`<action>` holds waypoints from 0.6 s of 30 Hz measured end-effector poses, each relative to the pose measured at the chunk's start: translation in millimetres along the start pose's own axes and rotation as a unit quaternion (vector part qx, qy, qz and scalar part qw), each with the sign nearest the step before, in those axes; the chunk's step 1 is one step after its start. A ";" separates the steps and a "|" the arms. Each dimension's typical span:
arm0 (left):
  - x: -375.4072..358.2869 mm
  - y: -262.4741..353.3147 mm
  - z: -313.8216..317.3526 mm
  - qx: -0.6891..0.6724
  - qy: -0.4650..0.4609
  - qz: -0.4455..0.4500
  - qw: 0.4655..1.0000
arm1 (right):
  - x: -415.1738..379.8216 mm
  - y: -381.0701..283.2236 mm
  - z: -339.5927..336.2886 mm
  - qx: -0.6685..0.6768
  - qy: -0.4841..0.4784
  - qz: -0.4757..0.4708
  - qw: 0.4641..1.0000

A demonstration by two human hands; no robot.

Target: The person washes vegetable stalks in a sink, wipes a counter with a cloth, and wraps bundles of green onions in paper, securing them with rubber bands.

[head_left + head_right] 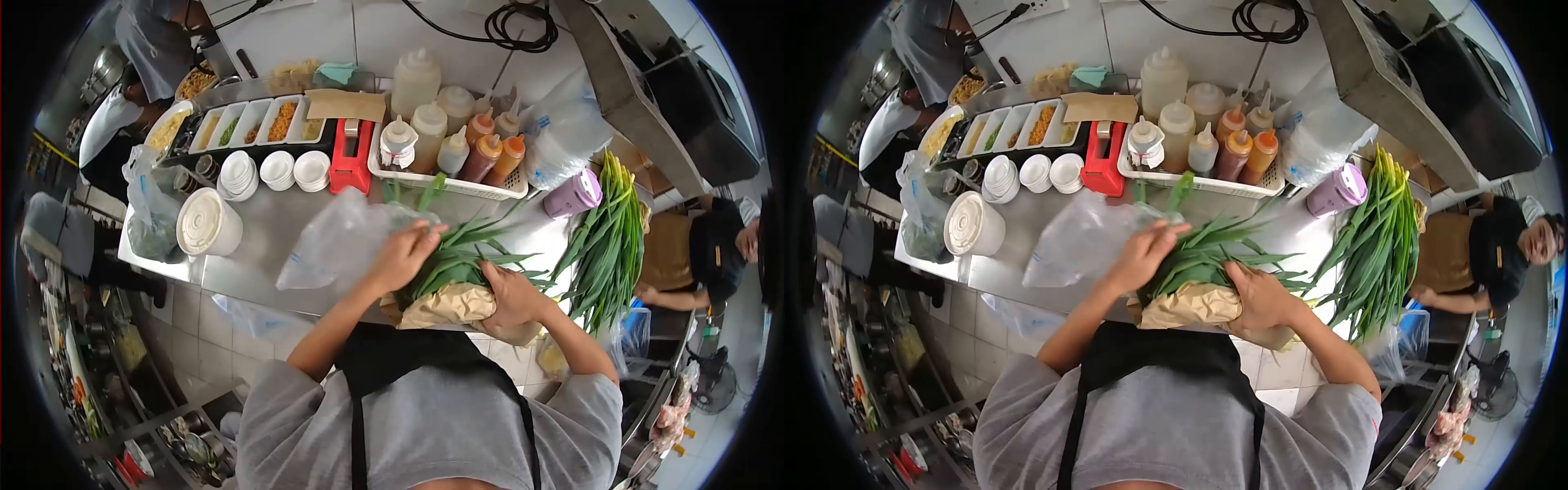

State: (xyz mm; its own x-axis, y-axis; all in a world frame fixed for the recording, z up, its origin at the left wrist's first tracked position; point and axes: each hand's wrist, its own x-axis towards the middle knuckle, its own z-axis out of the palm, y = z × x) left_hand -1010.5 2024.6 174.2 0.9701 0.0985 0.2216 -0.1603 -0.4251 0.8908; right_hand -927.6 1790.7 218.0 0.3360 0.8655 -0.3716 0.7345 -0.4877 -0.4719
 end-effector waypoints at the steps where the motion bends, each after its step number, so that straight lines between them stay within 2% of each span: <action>1: 3.1 6.7 -10.2 -0.017 0.020 -0.042 0.999 | 3.1 8.2 -2.0 -0.003 0.012 -0.001 1.000; 2: 4.1 8.5 -18.9 -0.033 0.041 -0.084 0.995 | 5.2 11.0 -8.4 -0.007 0.005 -0.009 1.000; 4: 4.6 4.4 -35.3 -0.038 0.142 -0.065 0.987 | 13.2 13.9 -25.1 0.029 -0.049 0.020 0.998; 7: -8.5 6.7 -66.7 -0.016 0.208 -0.090 0.974 | 25.3 41.7 -27.1 0.072 -0.090 0.026 0.993; 9: -19.9 3.5 -83.0 0.008 0.214 -0.153 0.965 | 32.1 50.0 -32.0 0.113 -0.096 0.024 0.989; 13: -34.6 6.9 -102.3 -0.008 0.220 -0.146 0.964 | 48.6 68.1 -41.9 0.209 -0.109 -0.022 0.972; 15: -40.4 20.4 -115.3 -0.093 0.178 -0.202 0.959 | 53.8 72.1 -47.7 0.219 -0.138 -0.020 0.966; 16: -39.6 32.4 -123.0 -0.088 0.188 -0.206 0.956 | 57.1 73.8 -49.5 0.231 -0.161 -0.010 0.959; 17: -37.2 46.2 -132.0 -0.023 0.164 -0.235 0.958 | 55.4 78.7 -43.7 0.238 -0.120 -0.026 0.963; 18: -37.3 54.1 -136.3 0.042 0.137 -0.264 0.954 | 57.0 77.6 -42.9 0.238 -0.126 -0.035 0.962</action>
State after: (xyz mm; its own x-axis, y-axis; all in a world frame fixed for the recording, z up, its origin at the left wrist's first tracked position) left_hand -1080.1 2120.6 268.2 0.8258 0.5456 -0.1428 0.3628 -0.3201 0.8752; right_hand -826.1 1807.0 194.5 0.0975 0.8719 -0.4798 0.3772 -0.4785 -0.7929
